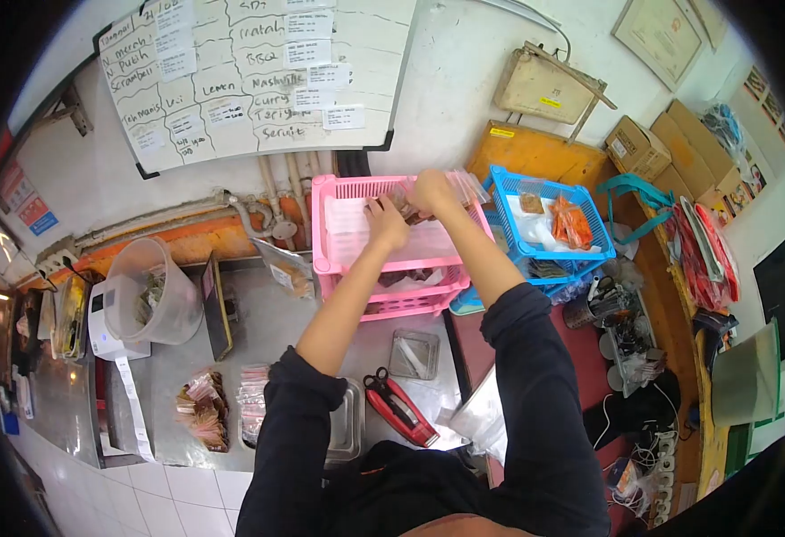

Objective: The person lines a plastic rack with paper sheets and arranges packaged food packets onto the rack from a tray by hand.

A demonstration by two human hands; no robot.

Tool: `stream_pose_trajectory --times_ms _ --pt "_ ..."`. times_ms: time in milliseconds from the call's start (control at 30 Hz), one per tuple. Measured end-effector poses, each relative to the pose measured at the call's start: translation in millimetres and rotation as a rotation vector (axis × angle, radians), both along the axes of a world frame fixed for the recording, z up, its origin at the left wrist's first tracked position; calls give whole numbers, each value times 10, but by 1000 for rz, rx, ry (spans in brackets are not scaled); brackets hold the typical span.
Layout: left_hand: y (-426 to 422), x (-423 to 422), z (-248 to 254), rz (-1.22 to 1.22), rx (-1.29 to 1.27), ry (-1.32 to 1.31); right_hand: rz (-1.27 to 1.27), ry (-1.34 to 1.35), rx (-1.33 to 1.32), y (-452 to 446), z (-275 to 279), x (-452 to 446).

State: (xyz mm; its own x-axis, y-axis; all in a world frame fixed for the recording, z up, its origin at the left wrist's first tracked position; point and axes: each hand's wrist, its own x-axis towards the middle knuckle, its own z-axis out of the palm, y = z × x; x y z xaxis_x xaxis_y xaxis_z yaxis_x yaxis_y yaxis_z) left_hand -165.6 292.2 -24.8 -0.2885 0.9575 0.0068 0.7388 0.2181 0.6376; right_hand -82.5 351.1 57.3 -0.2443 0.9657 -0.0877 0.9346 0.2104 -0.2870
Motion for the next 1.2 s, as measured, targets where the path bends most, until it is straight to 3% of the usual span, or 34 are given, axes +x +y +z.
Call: stream_pose_trajectory --times_ms 67,200,267,400,467,600,667,733,800,867,933,1000,1033,1067,1133,1200 --pt "96 32 -24 -29 -27 -81 66 -132 254 -76 117 32" --pt "184 81 -101 43 107 -123 42 -53 541 -125 286 174" --pt "148 73 -80 55 124 -138 223 -240 -130 -443 656 232" --pt "72 68 -38 24 142 -164 302 -325 -251 -315 105 245" --pt "39 39 -48 14 139 -137 290 -197 248 -274 -123 256" --pt "-49 -7 53 -13 88 -58 235 -35 182 -253 -400 341" --pt "-130 -64 169 -71 41 -14 233 2 269 -382 -396 383" --pt "-158 -161 186 -124 110 54 297 252 296 -908 -107 380" --pt "-18 -431 17 -319 215 -50 357 593 418 -1450 -75 288" --pt "-503 -596 345 -293 400 -117 259 786 73 -2092 -56 161" --pt "-946 -892 418 -296 611 -61 248 1037 -332 -2603 -402 21" --pt "-1594 -1239 522 -303 686 -97 333 946 -583 -2981 -871 -201" --pt "-2004 -1323 622 -235 623 -290 353 860 -715 -3121 -1175 -337" --pt "-2290 -1481 506 -161 601 -214 369 772 -840 -3257 -1548 -459" --pt "-2843 -1751 21 -26 475 -145 655 571 -528 -3544 -2552 -610" --pt "-3450 -1867 -486 33 163 -157 592 495 -583 -3806 -2912 -745"
